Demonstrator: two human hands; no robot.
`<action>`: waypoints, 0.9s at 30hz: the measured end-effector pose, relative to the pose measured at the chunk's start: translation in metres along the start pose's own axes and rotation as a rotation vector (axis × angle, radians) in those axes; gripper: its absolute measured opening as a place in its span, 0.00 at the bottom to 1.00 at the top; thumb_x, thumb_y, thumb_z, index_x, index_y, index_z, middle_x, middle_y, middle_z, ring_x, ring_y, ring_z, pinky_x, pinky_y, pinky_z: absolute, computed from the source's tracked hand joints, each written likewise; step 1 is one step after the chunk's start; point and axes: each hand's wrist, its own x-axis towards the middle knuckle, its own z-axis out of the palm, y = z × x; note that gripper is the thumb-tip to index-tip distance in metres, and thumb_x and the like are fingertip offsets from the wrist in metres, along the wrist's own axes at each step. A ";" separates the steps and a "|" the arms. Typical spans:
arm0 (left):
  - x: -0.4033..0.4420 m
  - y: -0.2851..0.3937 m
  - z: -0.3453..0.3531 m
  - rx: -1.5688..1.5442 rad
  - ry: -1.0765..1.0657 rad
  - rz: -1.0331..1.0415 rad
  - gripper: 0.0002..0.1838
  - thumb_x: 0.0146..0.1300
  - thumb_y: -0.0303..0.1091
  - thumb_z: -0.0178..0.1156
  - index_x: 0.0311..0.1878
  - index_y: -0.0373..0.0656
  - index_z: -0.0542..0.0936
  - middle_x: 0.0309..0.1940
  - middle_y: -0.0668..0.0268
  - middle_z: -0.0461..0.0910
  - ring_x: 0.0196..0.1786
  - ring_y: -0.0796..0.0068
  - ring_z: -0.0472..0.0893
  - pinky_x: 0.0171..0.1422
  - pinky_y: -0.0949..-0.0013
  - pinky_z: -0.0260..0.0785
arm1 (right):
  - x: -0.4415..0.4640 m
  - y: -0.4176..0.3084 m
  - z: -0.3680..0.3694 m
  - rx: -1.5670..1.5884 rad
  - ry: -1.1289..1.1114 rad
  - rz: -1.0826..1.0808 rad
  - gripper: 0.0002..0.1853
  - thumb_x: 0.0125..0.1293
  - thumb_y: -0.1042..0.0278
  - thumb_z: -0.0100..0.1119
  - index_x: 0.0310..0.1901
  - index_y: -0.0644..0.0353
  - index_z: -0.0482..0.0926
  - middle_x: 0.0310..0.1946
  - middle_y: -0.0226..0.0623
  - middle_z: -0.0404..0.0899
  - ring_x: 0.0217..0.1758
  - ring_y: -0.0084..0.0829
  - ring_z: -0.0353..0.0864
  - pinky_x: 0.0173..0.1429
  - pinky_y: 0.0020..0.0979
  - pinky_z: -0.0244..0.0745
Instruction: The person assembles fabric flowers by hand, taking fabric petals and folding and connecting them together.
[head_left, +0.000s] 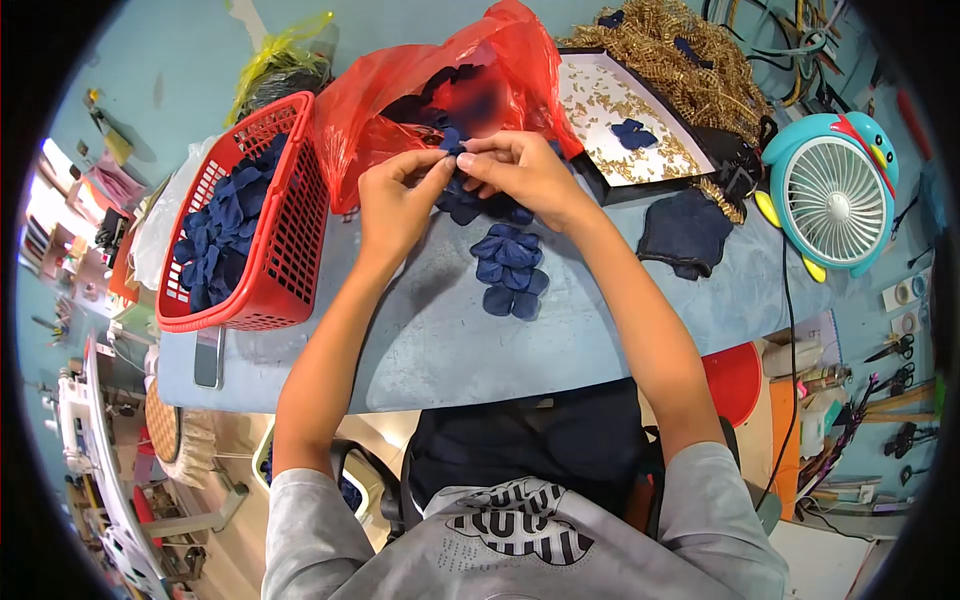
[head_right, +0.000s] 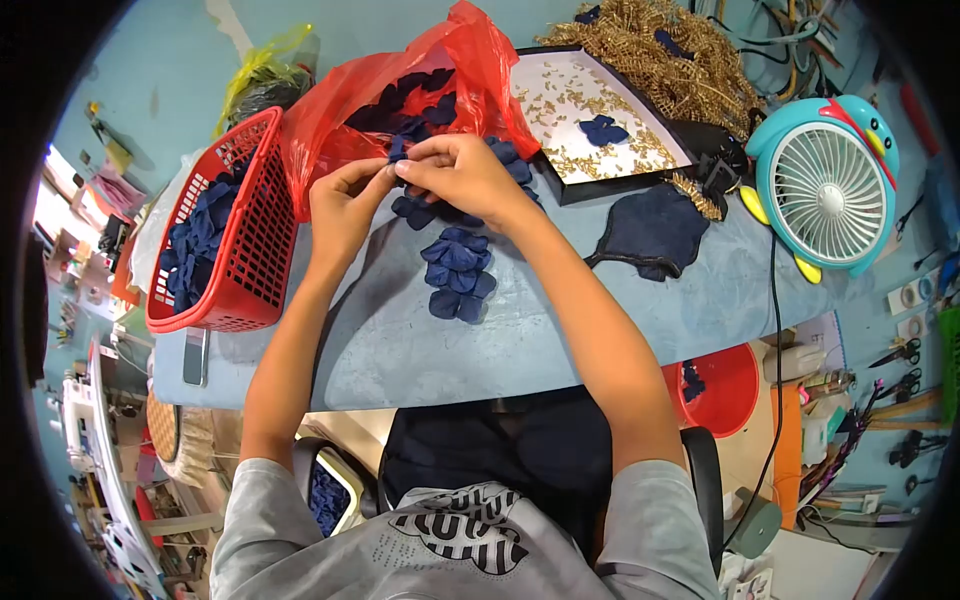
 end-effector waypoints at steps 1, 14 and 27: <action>0.001 0.001 0.000 -0.016 -0.007 -0.020 0.08 0.55 0.28 0.61 0.35 0.31 0.80 0.26 0.65 0.81 0.29 0.84 0.77 0.34 0.79 0.69 | 0.001 0.002 0.001 -0.016 -0.010 -0.001 0.18 0.60 0.64 0.57 0.46 0.70 0.73 0.34 0.37 0.78 0.35 0.22 0.78 0.37 0.22 0.73; 0.002 0.004 -0.003 -0.266 0.006 -0.229 0.08 0.52 0.29 0.64 0.33 0.35 0.78 0.26 0.68 0.78 0.28 0.84 0.74 0.34 0.81 0.65 | 0.000 0.007 0.012 -0.102 0.180 -0.184 0.08 0.60 0.78 0.48 0.41 0.65 0.72 0.25 0.34 0.75 0.24 0.21 0.76 0.29 0.22 0.71; 0.005 0.001 -0.008 -0.611 -0.218 -0.365 0.06 0.57 0.30 0.60 0.36 0.40 0.76 0.28 0.72 0.76 0.29 0.85 0.74 0.34 0.82 0.67 | -0.005 -0.003 0.015 -0.432 0.197 -0.480 0.10 0.54 0.80 0.48 0.39 0.64 0.74 0.20 0.39 0.76 0.19 0.27 0.78 0.25 0.27 0.72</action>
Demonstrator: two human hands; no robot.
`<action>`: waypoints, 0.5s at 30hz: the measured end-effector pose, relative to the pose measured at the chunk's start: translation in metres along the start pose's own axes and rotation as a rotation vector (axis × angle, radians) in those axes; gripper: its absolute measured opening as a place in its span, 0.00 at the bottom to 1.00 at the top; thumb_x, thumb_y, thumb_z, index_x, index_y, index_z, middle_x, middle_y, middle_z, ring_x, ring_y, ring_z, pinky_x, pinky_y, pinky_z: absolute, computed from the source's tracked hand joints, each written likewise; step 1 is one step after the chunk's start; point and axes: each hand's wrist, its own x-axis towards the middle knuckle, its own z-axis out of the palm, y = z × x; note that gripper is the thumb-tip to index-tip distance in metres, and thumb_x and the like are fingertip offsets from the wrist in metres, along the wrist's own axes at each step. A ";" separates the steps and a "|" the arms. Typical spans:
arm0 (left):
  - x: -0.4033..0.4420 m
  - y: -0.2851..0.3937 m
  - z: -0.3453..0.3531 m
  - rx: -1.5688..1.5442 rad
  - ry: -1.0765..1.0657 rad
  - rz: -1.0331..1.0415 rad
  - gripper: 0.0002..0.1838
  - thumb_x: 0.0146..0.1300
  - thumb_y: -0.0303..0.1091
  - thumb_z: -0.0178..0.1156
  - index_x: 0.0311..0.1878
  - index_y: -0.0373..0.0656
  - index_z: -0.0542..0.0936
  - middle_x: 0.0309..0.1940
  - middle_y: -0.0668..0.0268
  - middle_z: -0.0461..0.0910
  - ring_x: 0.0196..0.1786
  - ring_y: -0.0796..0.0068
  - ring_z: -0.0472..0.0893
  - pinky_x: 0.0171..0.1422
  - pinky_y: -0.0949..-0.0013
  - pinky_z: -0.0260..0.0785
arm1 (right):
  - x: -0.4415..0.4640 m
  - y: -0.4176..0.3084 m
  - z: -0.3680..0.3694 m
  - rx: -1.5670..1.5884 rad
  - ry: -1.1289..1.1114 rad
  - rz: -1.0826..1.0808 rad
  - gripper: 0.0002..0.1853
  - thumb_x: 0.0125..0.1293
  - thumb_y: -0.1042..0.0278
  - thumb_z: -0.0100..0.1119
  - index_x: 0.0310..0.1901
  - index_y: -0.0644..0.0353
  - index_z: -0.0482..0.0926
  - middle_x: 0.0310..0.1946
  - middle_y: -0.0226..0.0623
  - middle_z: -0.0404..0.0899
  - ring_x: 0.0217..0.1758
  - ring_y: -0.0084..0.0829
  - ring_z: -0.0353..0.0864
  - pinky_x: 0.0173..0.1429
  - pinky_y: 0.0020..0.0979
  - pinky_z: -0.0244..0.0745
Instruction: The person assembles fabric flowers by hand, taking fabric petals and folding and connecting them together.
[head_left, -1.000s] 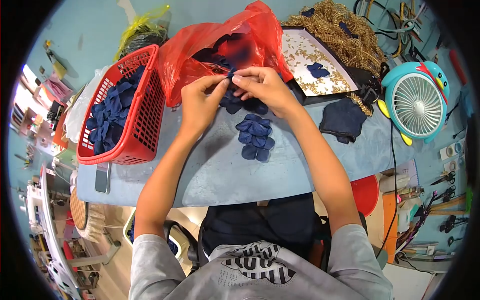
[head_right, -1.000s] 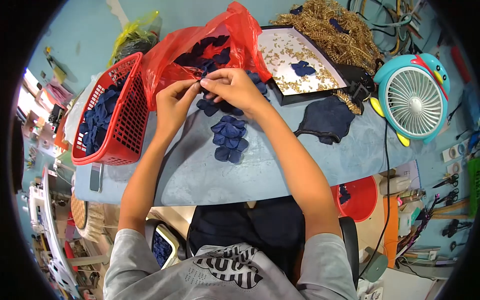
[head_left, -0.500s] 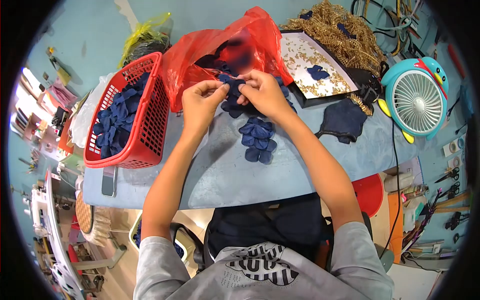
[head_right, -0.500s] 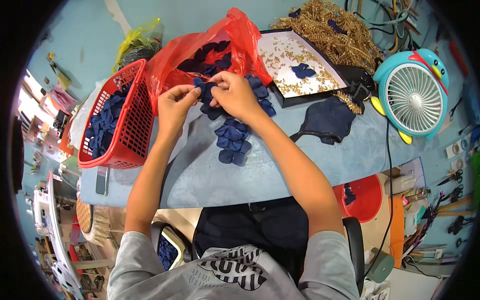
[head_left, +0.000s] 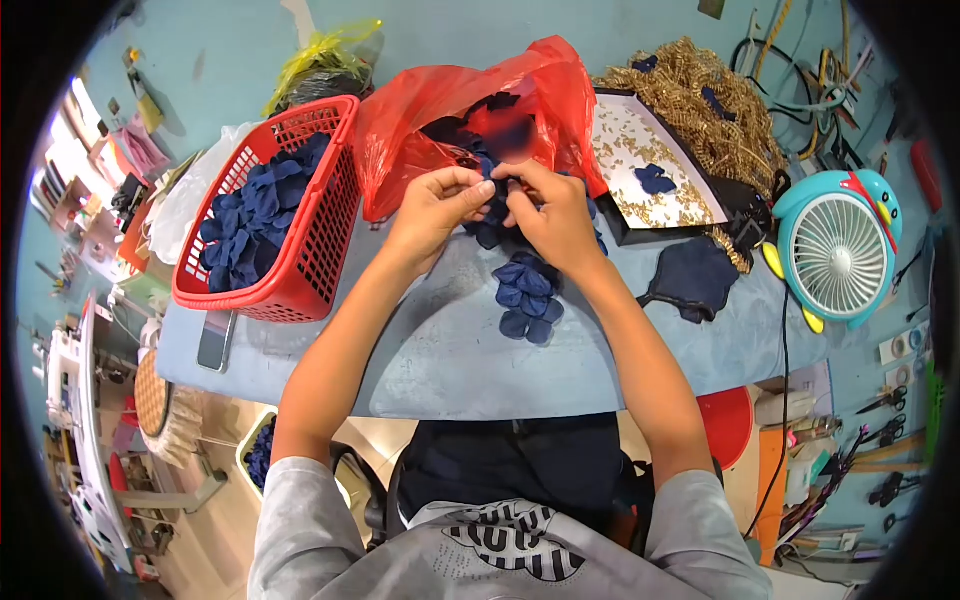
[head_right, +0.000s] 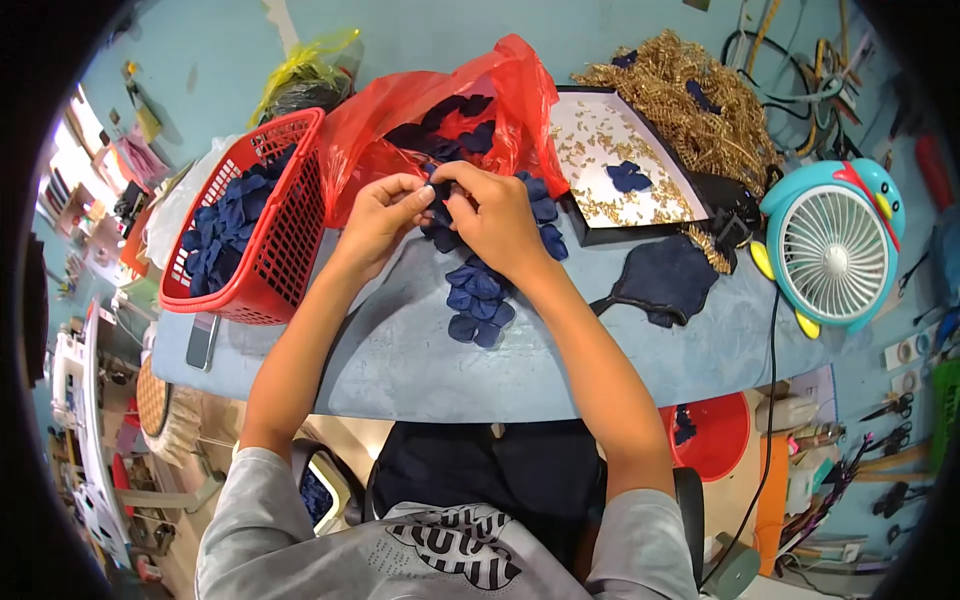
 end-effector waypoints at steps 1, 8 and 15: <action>-0.001 0.000 0.001 -0.022 -0.009 -0.030 0.05 0.58 0.30 0.60 0.36 0.41 0.76 0.28 0.72 0.76 0.29 0.85 0.74 0.34 0.82 0.68 | 0.001 -0.001 0.002 0.042 0.041 0.039 0.07 0.54 0.79 0.49 0.35 0.65 0.75 0.19 0.38 0.76 0.18 0.24 0.77 0.24 0.24 0.72; 0.002 -0.008 -0.008 -0.232 -0.124 -0.142 0.04 0.59 0.30 0.58 0.36 0.43 0.76 0.29 0.73 0.77 0.30 0.84 0.75 0.37 0.79 0.69 | 0.003 0.013 -0.004 0.262 -0.015 0.215 0.02 0.53 0.78 0.52 0.27 0.67 0.75 0.20 0.30 0.75 0.18 0.18 0.75 0.22 0.20 0.69; 0.003 -0.003 -0.007 -0.251 -0.052 -0.073 0.02 0.61 0.31 0.54 0.35 0.45 0.74 0.30 0.73 0.76 0.34 0.83 0.75 0.42 0.76 0.68 | 0.005 0.019 -0.007 0.278 -0.065 0.190 0.04 0.55 0.80 0.49 0.32 0.67 0.72 0.23 0.32 0.74 0.22 0.20 0.77 0.27 0.20 0.70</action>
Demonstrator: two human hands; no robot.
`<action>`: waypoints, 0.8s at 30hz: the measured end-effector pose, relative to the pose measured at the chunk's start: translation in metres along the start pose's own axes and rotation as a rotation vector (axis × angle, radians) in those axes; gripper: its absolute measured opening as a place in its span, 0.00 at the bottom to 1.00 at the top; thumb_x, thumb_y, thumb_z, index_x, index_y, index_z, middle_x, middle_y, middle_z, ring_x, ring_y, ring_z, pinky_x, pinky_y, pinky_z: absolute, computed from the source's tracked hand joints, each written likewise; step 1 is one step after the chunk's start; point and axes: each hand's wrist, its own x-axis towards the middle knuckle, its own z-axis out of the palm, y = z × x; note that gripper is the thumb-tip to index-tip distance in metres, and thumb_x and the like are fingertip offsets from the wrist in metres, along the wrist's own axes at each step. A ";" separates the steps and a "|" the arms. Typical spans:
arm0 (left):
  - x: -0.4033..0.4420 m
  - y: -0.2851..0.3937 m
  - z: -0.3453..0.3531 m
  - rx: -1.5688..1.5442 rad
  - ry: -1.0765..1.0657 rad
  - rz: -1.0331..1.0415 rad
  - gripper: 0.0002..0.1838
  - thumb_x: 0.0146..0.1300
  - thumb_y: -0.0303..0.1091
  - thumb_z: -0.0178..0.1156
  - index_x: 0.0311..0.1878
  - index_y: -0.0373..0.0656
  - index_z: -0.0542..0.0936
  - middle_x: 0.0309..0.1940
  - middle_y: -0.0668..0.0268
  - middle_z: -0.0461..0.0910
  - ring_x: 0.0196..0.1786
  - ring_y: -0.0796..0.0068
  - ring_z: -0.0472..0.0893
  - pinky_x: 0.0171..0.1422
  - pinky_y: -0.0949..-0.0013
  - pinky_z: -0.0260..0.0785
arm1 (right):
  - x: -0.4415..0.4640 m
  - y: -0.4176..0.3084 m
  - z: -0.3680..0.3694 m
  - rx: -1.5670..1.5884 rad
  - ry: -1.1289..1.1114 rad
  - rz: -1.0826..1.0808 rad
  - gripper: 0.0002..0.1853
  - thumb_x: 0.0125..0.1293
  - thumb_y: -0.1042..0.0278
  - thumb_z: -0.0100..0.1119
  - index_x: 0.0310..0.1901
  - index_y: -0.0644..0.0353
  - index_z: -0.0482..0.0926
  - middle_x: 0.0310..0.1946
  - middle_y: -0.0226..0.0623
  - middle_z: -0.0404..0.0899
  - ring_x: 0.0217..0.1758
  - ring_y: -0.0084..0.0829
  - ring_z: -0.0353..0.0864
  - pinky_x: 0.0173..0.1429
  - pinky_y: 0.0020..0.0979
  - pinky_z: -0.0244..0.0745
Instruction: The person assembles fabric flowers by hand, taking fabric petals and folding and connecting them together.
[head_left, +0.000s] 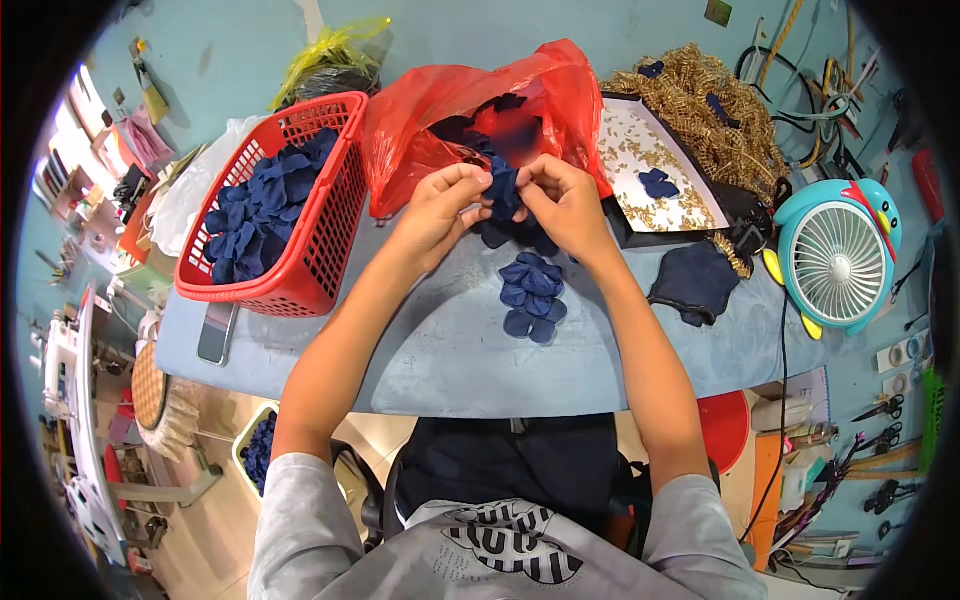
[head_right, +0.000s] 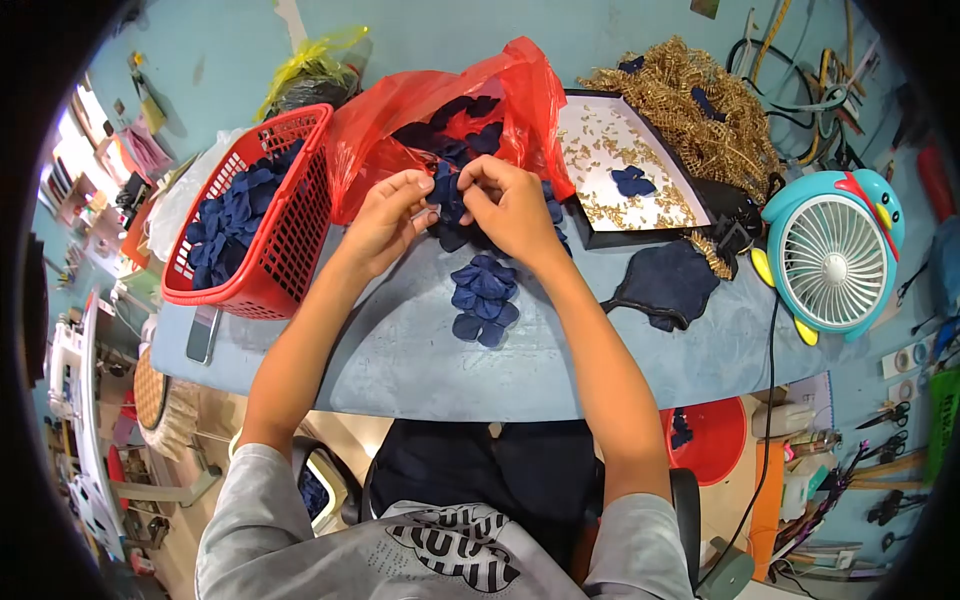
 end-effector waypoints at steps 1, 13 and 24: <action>0.001 -0.003 -0.001 0.010 0.024 0.022 0.02 0.62 0.31 0.53 0.35 0.45 0.73 0.31 0.73 0.75 0.35 0.83 0.75 0.42 0.76 0.68 | -0.001 0.003 0.000 0.014 0.020 -0.010 0.04 0.55 0.80 0.49 0.34 0.67 0.71 0.23 0.32 0.74 0.23 0.21 0.77 0.28 0.20 0.70; -0.002 -0.012 0.009 0.319 0.125 0.203 0.07 0.58 0.23 0.55 0.39 0.39 0.71 0.32 0.70 0.75 0.36 0.83 0.74 0.41 0.78 0.68 | -0.001 -0.007 0.006 0.088 -0.011 0.206 0.21 0.59 0.69 0.57 0.52 0.71 0.67 0.31 0.37 0.78 0.31 0.21 0.78 0.34 0.21 0.73; -0.008 0.004 0.013 0.814 0.266 0.640 0.06 0.55 0.17 0.52 0.34 0.37 0.74 0.31 0.71 0.73 0.32 0.85 0.71 0.35 0.81 0.63 | 0.004 0.018 -0.018 -0.035 0.101 0.157 0.10 0.58 0.80 0.53 0.42 0.64 0.70 0.33 0.38 0.79 0.35 0.23 0.77 0.40 0.23 0.72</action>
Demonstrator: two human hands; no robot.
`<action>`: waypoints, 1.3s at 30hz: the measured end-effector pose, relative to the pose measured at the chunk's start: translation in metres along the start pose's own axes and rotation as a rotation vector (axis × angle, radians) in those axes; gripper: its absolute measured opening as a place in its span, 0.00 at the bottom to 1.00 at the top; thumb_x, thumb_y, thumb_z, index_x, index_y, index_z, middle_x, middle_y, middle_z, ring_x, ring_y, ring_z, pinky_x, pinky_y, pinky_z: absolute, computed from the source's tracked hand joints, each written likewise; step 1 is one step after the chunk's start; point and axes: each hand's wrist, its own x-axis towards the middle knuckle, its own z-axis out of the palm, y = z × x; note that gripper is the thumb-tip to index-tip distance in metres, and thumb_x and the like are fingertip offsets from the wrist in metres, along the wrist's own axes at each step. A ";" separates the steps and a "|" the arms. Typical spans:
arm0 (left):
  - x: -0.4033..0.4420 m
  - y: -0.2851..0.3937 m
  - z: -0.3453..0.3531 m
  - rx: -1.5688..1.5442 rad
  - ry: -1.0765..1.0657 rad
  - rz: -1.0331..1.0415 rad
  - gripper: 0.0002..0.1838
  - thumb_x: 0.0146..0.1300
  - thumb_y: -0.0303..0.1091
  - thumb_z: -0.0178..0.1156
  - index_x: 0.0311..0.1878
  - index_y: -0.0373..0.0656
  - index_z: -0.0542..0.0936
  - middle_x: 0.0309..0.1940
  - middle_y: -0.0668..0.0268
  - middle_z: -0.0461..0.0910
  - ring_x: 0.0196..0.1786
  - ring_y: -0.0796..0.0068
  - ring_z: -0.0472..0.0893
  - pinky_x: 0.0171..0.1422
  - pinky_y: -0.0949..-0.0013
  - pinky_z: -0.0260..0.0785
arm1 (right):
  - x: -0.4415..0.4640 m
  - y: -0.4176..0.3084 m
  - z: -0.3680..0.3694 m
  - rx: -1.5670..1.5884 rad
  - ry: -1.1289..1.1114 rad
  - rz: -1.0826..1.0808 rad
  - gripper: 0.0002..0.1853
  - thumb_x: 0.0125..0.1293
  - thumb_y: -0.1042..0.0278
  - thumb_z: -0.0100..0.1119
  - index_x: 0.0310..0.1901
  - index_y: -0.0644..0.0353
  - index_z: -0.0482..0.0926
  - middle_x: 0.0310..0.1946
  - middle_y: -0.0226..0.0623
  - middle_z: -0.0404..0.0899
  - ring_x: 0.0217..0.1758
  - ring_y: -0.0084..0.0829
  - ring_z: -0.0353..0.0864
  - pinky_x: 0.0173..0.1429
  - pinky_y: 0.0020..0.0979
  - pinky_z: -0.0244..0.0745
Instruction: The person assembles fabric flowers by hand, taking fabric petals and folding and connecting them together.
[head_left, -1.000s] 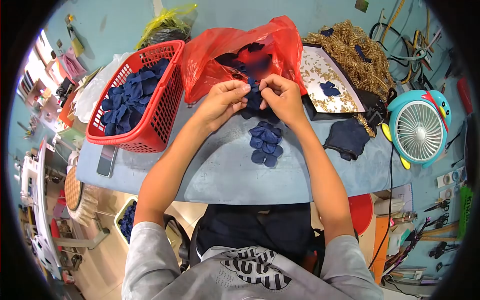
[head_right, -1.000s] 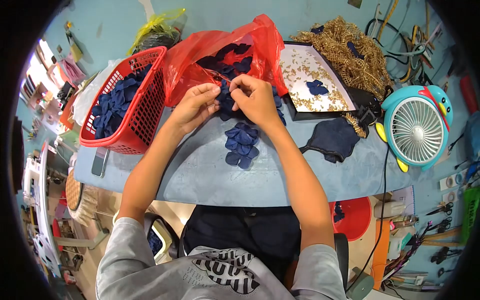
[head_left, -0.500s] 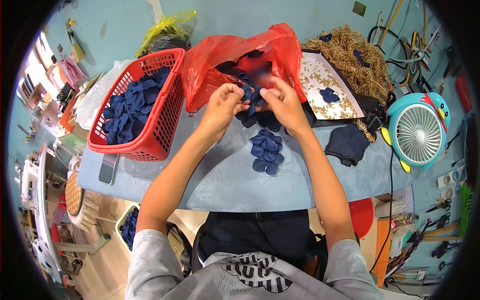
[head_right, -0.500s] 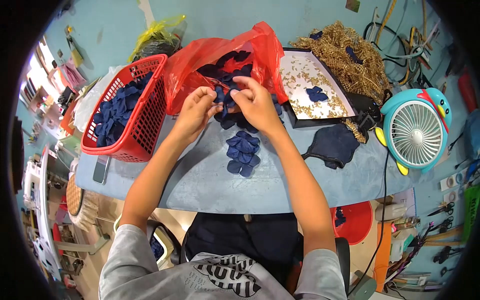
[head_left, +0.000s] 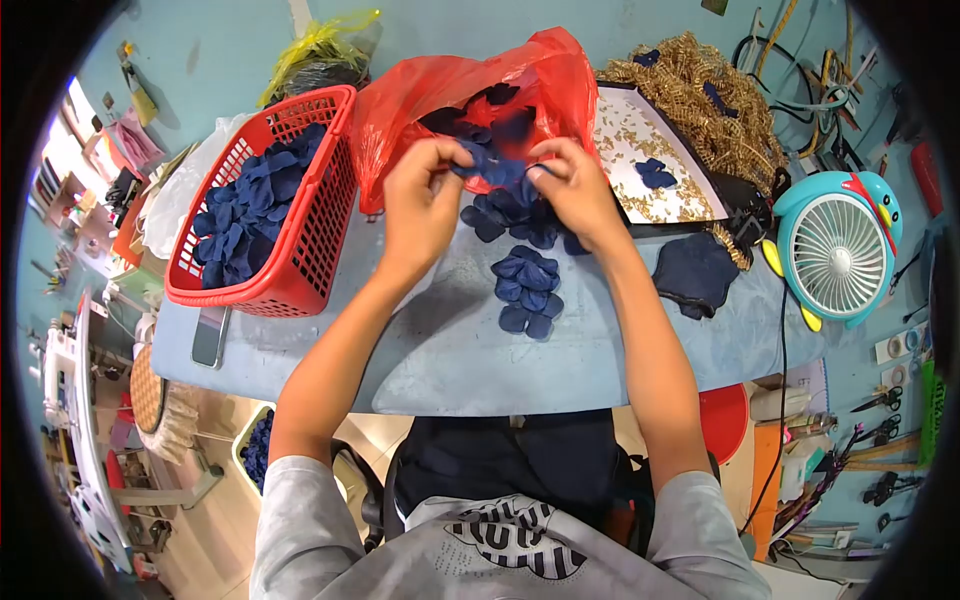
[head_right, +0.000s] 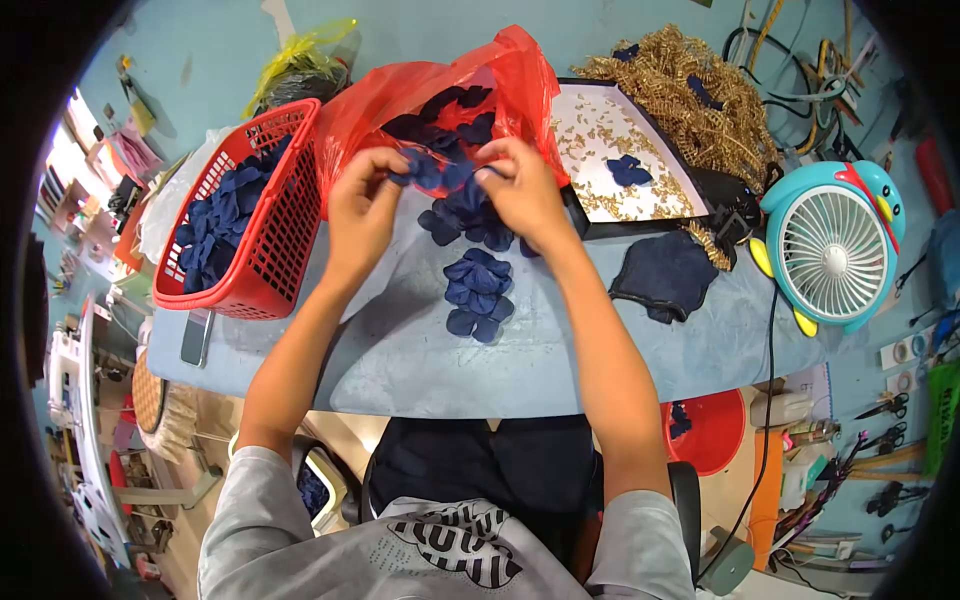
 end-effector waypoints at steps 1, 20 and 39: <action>0.003 0.009 -0.003 0.068 0.051 0.113 0.06 0.54 0.16 0.52 0.32 0.37 0.74 0.30 0.71 0.73 0.31 0.85 0.71 0.34 0.81 0.62 | 0.000 -0.004 -0.007 -0.050 0.028 0.047 0.11 0.58 0.80 0.52 0.43 0.64 0.69 0.34 0.38 0.79 0.34 0.22 0.76 0.41 0.22 0.70; -0.031 0.114 -0.174 0.448 0.554 -0.031 0.09 0.56 0.32 0.60 0.31 0.35 0.80 0.19 0.77 0.70 0.23 0.90 0.64 0.25 0.82 0.54 | -0.007 -0.018 0.010 -0.108 -0.138 -0.158 0.08 0.50 0.83 0.59 0.32 0.66 0.70 0.27 0.38 0.79 0.32 0.25 0.80 0.38 0.25 0.76; 0.004 0.102 -0.155 1.273 0.620 0.495 0.16 0.54 0.35 0.62 0.42 0.34 0.75 0.37 0.54 0.76 0.39 0.57 0.75 0.44 0.62 0.66 | -0.010 -0.028 0.012 -0.069 -0.068 -0.324 0.09 0.58 0.70 0.55 0.35 0.67 0.78 0.23 0.37 0.79 0.25 0.22 0.79 0.31 0.24 0.72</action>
